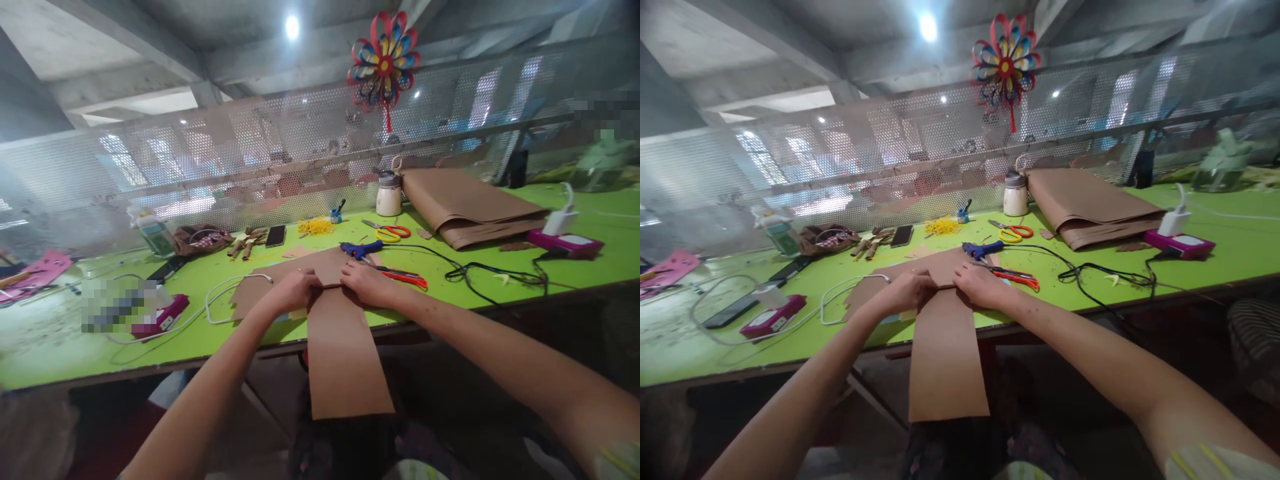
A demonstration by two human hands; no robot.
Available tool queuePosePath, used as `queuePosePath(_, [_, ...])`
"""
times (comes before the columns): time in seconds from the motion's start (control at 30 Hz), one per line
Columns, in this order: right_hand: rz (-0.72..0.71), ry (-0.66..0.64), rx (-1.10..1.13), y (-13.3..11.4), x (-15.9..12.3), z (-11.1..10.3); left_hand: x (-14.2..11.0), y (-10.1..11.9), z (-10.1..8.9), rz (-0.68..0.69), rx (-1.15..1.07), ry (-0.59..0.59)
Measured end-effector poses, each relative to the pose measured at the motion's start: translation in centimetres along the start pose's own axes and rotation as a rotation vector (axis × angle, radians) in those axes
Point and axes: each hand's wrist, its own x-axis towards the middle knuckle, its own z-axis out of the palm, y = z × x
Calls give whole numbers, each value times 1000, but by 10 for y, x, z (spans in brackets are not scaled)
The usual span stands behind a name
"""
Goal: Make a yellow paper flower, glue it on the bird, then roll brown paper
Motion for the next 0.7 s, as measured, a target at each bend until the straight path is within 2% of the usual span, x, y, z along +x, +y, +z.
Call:
queuePosePath(0.13, [32,38,-8,-1,0,3,21,-7,-18,-124,-122,-142])
queuePosePath(0.2, [65,77,-21,0,1,3,31,-9,-21,-161,-211,-145])
queuePosePath(0.3, [123,138,-25,1,1,1,38,-11,-16,-131,-307,-101])
queuePosePath(0.47, [134,192,-25,0,1,-2,34,-15,-1,-83,-501,-57])
queuePosePath(0.7, [94,256,-38,-2,0,-5,26,-8,-10,-70,-598,-122])
